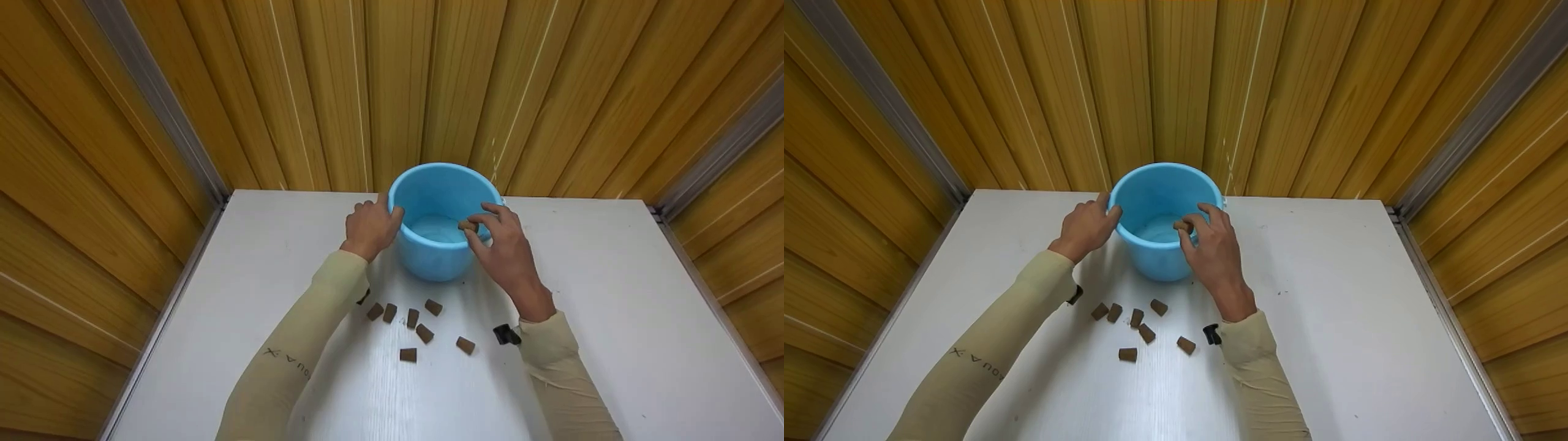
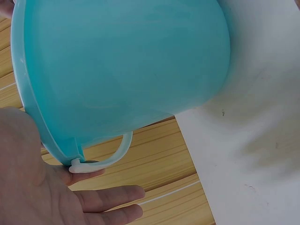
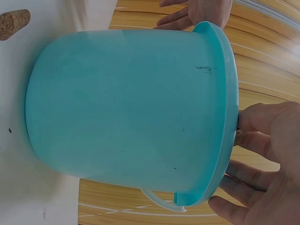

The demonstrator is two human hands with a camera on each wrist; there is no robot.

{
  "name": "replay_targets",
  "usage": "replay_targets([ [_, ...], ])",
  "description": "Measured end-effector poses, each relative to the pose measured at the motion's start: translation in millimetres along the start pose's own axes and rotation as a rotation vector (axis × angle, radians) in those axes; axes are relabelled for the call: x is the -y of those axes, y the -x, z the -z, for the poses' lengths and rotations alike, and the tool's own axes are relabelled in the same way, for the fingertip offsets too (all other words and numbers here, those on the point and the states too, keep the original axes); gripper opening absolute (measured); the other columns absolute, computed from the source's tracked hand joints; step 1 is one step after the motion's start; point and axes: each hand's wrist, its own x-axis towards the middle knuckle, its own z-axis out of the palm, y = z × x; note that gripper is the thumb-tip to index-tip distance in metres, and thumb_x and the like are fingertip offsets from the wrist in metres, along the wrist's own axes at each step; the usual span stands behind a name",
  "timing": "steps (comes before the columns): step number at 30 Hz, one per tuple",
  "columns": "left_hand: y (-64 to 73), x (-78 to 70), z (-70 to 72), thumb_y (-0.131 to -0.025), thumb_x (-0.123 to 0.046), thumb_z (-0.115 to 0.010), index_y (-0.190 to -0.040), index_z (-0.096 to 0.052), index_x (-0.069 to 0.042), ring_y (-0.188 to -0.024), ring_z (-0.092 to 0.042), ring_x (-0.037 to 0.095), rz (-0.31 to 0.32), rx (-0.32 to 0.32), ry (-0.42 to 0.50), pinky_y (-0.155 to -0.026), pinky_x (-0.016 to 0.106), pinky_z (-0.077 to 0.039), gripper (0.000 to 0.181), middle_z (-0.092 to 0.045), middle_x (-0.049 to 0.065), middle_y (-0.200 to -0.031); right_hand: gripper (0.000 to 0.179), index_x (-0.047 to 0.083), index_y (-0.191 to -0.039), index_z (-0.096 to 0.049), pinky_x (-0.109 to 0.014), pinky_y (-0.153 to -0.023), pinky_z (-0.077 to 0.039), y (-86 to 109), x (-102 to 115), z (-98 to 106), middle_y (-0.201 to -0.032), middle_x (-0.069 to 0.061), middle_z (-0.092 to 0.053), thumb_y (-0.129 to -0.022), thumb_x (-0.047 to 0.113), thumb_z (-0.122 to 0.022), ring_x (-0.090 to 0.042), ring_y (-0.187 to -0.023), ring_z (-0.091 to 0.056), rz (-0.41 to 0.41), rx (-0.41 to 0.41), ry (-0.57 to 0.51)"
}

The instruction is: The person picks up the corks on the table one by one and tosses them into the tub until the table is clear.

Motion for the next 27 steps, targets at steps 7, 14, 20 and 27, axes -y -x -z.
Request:
replay_targets([
  [7, -1.2, 0.8, 0.2, -0.109, -0.043, -0.041, -0.151, -0.054, -0.007, -0.112, -0.061, 0.032, 0.020, 0.008, -0.003, -0.099, 0.053, -0.052, 0.057, -0.070, 0.016, -0.124, 0.025, -0.002, -0.118, -0.074, -0.063, -0.109, -0.045, -5.7, -1.5, -6.3, -0.141, -0.025, -0.058, -0.098, 0.012, -0.078, -0.044, -0.137, -0.051, -0.005, 0.001, 0.006],
  [14, -1.0, -3.1, -0.7, -0.109, -0.045, -0.041, -0.150, -0.054, -0.007, -0.114, -0.060, 0.031, 0.021, 0.020, 0.009, -0.102, 0.054, -0.050, 0.057, -0.069, 0.015, -0.127, 0.025, -0.001, -0.117, -0.075, -0.064, -0.110, -0.044, -8.7, -4.3, -6.8, -0.140, -0.025, -0.059, -0.097, 0.014, -0.079, -0.045, -0.135, -0.052, -0.006, -0.002, 0.010],
  [20, -1.2, -4.6, -1.7, -0.107, -0.042, -0.039, -0.147, -0.057, -0.006, -0.110, -0.062, 0.032, -0.006, 0.011, -0.015, -0.097, 0.053, -0.053, 0.057, -0.071, 0.016, -0.121, 0.024, -0.001, -0.116, -0.076, -0.062, -0.114, -0.040, -9.3, -8.1, -9.2, -0.137, -0.026, -0.061, -0.097, 0.014, -0.079, -0.045, -0.133, -0.053, 0.016, -0.024, 0.000],
  [27, -2.5, -6.0, -2.2, -0.108, -0.043, -0.042, -0.151, -0.054, -0.008, -0.113, -0.061, 0.032, 0.016, 0.015, 0.004, -0.100, 0.054, -0.052, 0.056, -0.070, 0.016, -0.125, 0.026, -0.001, -0.119, -0.076, -0.062, -0.117, -0.035, -10.1, -8.8, -10.8, -0.139, -0.024, -0.061, -0.098, 0.016, -0.078, -0.043, -0.135, -0.052, -0.025, -0.010, -0.018],
])
